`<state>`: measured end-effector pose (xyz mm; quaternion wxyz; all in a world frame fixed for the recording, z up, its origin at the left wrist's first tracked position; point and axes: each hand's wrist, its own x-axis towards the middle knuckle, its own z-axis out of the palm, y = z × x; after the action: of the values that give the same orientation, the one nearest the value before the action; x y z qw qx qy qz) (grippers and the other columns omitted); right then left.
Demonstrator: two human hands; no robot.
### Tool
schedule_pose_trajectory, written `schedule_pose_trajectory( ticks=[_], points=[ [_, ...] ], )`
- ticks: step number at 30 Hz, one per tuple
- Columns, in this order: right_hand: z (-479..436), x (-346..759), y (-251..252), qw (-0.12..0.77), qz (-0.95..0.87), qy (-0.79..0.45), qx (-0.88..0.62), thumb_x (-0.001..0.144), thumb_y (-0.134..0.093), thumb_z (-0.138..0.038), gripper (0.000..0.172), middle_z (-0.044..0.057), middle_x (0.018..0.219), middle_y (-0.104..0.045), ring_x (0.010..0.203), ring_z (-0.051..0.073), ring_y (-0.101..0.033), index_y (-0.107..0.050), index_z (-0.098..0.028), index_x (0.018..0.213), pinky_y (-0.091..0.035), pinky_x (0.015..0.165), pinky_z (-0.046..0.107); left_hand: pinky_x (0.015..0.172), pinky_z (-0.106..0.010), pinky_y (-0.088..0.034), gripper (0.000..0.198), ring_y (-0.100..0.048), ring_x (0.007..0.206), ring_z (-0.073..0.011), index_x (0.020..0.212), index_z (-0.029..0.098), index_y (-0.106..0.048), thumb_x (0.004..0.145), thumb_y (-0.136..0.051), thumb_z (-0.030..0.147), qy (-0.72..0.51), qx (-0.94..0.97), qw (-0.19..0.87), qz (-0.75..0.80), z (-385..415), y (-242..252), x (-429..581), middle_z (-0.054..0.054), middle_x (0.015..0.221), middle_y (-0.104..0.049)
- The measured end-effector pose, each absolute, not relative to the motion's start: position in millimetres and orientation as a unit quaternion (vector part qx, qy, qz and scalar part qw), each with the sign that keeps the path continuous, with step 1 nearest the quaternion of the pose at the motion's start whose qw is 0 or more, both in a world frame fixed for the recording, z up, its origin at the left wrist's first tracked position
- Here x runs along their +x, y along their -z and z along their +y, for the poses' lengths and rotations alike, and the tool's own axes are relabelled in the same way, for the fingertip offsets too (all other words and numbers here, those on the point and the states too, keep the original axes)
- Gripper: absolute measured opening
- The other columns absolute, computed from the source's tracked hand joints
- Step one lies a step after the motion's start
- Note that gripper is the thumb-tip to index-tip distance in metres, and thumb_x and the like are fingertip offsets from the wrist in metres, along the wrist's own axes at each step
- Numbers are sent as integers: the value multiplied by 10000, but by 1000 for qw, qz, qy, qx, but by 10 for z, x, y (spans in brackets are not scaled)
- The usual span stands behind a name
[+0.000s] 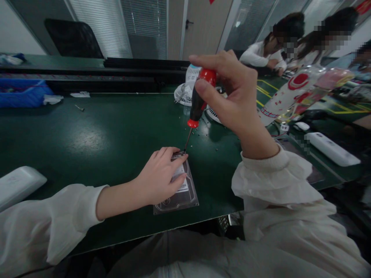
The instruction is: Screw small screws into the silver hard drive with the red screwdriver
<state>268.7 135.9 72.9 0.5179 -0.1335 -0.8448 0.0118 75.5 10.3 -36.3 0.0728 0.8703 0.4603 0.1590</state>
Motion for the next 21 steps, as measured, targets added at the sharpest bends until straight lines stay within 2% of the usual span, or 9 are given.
schedule_pose_trajectory(
  ticks=[4, 8, 11, 14, 18, 21],
  points=[
    [1346, 2696, -720, 486, -863, -48, -131, 1014, -508, -420, 392, -10, 1216, -762, 1097, 164, -667, -657, -310, 1360, -506, 1086, 391, 1079, -573, -482, 524, -528, 1310, -364, 1484, 131, -574, 1044, -475, 400, -159, 867, 73, 467, 99, 364, 755, -196, 1426, -545],
    [1338, 2706, -700, 489, -853, -73, -165, 993, -545, -459, 367, 5, 1289, -718, 1128, 163, -676, -669, -309, 1305, -583, 958, 326, 1074, -573, -481, 521, -532, 1298, -358, 1484, 150, -575, 1043, -481, 412, -161, 866, 81, 467, 106, 379, 745, -184, 1419, -545],
    [1344, 2712, -695, 462, -866, -94, -164, 1002, -489, -465, 402, -18, 1336, -705, 1197, 175, -661, -619, -349, 1364, -585, 958, 331, 1081, -582, -472, 513, -523, 1309, -360, 1478, 151, -580, 1041, -486, 403, -164, 865, 84, 467, 109, 387, 741, -187, 1421, -539],
    [1350, 2711, -691, 455, -868, -115, -163, 1014, -447, -450, 434, -7, 1318, -707, 1098, 156, -676, -580, -330, 1409, -582, 959, 322, 1081, -582, -470, 509, -517, 1317, -362, 1475, 151, -582, 1041, -486, 400, -166, 865, 85, 466, 110, 392, 738, -188, 1417, -537],
    [1334, 2697, -691, 484, -850, -91, -187, 967, -569, -485, 338, 15, 1196, -690, 1020, 135, -654, -652, -261, 1206, -570, 939, 277, 1069, -577, -476, 513, -523, 1298, -359, 1483, 159, -575, 1044, -480, 404, -162, 867, 82, 464, 112, 396, 736, -182, 1414, -536],
    [1321, 2682, -700, 471, -857, -103, -180, 970, -566, -483, 335, 8, 1219, -675, 1024, 121, -655, -624, -271, 1223, -573, 916, 248, 1067, -572, -479, 509, -525, 1288, -357, 1481, 156, -579, 1042, -477, 392, -162, 867, 74, 466, 113, 398, 736, -179, 1404, -541]
  ],
)
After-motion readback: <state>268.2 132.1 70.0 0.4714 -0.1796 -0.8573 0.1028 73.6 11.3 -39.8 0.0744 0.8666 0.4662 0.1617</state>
